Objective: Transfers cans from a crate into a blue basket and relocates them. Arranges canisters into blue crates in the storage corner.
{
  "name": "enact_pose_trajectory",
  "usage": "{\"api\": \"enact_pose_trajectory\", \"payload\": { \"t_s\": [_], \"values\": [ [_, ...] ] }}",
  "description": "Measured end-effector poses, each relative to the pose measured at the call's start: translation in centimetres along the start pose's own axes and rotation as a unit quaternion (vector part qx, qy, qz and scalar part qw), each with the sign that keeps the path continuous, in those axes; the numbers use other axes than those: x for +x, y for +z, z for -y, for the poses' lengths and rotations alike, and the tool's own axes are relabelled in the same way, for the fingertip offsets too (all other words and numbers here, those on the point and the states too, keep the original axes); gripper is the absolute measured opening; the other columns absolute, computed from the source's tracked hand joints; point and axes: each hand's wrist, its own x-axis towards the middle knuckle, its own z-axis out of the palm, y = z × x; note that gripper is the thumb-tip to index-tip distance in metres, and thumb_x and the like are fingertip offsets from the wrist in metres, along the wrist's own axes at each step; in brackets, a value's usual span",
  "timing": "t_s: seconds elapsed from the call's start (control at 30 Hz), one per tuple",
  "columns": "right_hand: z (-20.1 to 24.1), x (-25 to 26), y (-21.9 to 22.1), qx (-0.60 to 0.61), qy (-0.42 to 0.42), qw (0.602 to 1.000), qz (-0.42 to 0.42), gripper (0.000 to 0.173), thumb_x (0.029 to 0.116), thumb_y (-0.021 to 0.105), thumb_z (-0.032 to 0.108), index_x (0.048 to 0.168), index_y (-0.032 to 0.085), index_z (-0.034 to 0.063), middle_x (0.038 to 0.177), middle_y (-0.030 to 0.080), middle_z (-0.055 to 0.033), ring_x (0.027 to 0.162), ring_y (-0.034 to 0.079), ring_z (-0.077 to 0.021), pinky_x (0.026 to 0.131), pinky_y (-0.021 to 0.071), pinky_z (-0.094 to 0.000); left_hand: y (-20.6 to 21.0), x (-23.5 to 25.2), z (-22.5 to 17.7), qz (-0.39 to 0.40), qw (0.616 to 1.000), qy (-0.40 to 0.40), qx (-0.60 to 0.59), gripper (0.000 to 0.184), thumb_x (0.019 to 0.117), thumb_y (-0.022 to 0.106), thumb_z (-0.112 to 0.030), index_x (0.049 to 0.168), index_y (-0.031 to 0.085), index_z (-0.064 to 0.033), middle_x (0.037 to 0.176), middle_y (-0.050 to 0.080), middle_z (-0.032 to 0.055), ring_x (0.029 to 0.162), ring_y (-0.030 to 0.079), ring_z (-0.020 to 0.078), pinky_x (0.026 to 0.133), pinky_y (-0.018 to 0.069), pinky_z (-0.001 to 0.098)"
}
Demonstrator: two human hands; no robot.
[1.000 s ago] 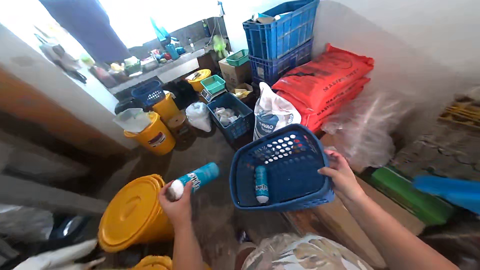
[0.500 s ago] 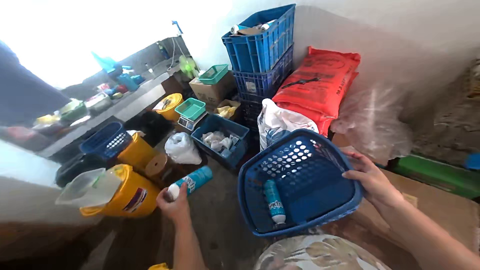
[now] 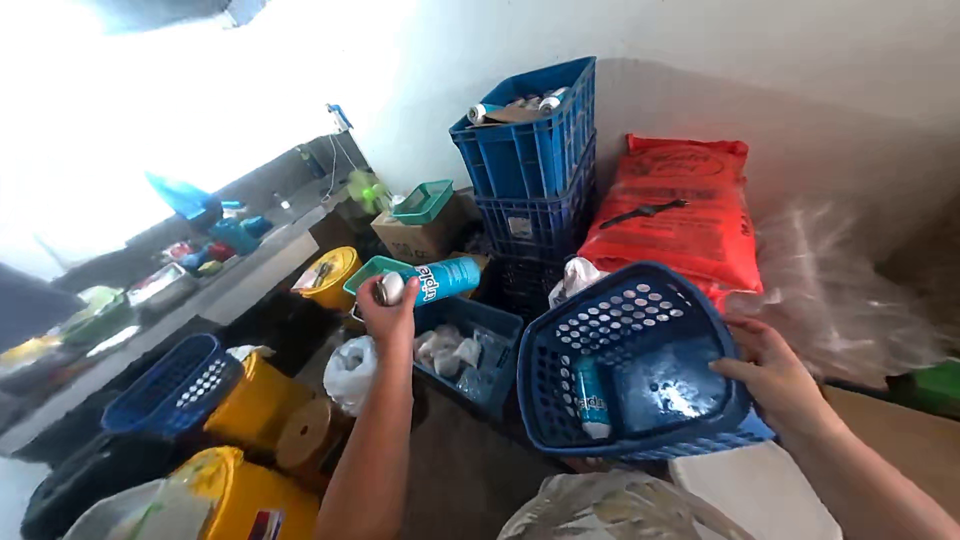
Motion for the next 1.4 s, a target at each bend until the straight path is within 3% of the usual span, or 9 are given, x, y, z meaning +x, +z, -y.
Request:
{"api": "enact_pose_trajectory", "payload": {
  "t_s": [0.27,0.47,0.63,0.83,1.0,1.1,1.17,1.27,1.4],
  "values": [
    [0.4,2.2,5.6,0.034,0.017,0.996,-0.078,0.079,0.0655,0.062,-0.006,0.141,0.041,0.0044,0.084,0.064,-0.0031,0.064,0.063,-0.0071,0.059,0.0565,-0.0270,7.5,12.1,0.8,0.055,0.991,0.119,-0.033,0.072,0.0864,0.082,-0.025,0.139,0.043,0.0053,0.131,0.056,0.0224,0.119,0.058,0.0237,0.102,0.0498,0.0377],
    [-1.7,-1.4,10.6,0.084,0.035,0.968,-0.233,0.079,0.0652,0.061,-0.008,0.140,0.038,0.0037,0.093,0.061,0.0005,0.070,0.063,-0.0015,0.061,0.0559,-0.0221,19.6,22.1,0.1,0.065,0.948,0.291,-0.111,0.072,0.0846,0.083,-0.022,0.134,0.045,0.0154,0.125,0.058,0.0300,0.115,0.061,0.0278,0.102,0.0506,0.0353],
    [-2.7,-5.2,17.1,0.105,0.074,0.927,-0.353,0.078,0.0717,0.059,-0.011,0.143,0.031,0.0042,0.092,0.062,0.0020,0.068,0.064,0.0004,0.059,0.0560,-0.0213,30.7,27.9,-0.9,0.138,0.945,0.284,-0.089,0.073,0.0852,0.083,-0.026,0.136,0.049,0.0129,0.133,0.056,0.0328,0.126,0.056,0.0389,0.110,0.0453,0.0427],
    [-2.4,-9.1,21.8,0.118,0.062,0.876,-0.464,0.075,0.0716,0.056,-0.014,0.139,0.030,0.0063,0.086,0.061,0.0095,0.069,0.064,0.0036,0.064,0.0581,-0.0202,40.1,30.7,-0.1,0.235,0.933,0.269,-0.037,0.070,0.0871,0.082,-0.028,0.139,0.051,0.0067,0.142,0.051,0.0312,0.133,0.052,0.0431,0.111,0.0451,0.0482],
    [-1.6,-11.7,24.8,0.111,0.053,0.818,-0.562,0.081,0.0688,0.060,-0.010,0.141,0.030,0.0075,0.095,0.062,0.0061,0.074,0.065,0.0028,0.064,0.0573,-0.0194,42.0,30.2,-0.7,0.360,0.886,0.275,0.100,0.078,0.0973,0.065,-0.042,0.158,0.036,-0.0020,0.162,0.032,0.0294,0.152,0.028,0.0469,0.122,0.0244,0.0621],
    [-0.3,-12.4,25.9,0.090,0.059,0.801,-0.589,0.079,0.0716,0.060,-0.007,0.143,0.029,0.0056,0.097,0.062,0.0041,0.074,0.065,0.0028,0.064,0.0568,-0.0177,40.1,27.1,-1.8,0.347,0.871,0.343,0.048,0.075,0.1007,0.060,-0.036,0.158,0.032,0.0031,0.164,0.030,0.0290,0.155,0.025,0.0420,0.127,0.0195,0.0501],
    [-0.2,-12.9,26.3,0.084,0.070,0.797,-0.593,0.076,0.0718,0.061,-0.006,0.140,0.032,0.0102,0.097,0.064,0.0054,0.076,0.067,0.0007,0.067,0.0588,-0.0204,38.2,22.8,-0.7,0.351,0.810,0.465,-0.070,0.064,0.1003,0.058,-0.028,0.149,0.042,0.0104,0.155,0.040,0.0338,0.149,0.035,0.0450,0.125,0.0246,0.0484],
    [-0.3,-12.7,26.4,0.091,0.070,0.805,-0.582,0.077,0.0730,0.063,-0.012,0.140,0.036,0.0145,0.098,0.068,0.0030,0.078,0.069,-0.0044,0.068,0.0608,-0.0260,33.2,13.1,3.5,0.495,0.610,0.585,-0.203,0.045,0.0999,0.058,-0.023,0.133,0.059,0.0069,0.137,0.059,0.0304,0.135,0.052,0.0435,0.116,0.0396,0.0520],
    [0.3,-11.3,26.4,0.093,0.044,0.836,-0.540,0.075,0.0712,0.062,-0.013,0.136,0.038,0.0163,0.097,0.068,0.0050,0.079,0.069,-0.0051,0.070,0.0614,-0.0274,25.2,0.2,10.1,0.776,0.331,0.535,-0.038,0.037,0.0987,0.068,-0.023,0.129,0.068,-0.0019,0.125,0.067,0.0233,0.121,0.063,0.0416,0.100,0.0515,0.0591]
  ]
}}
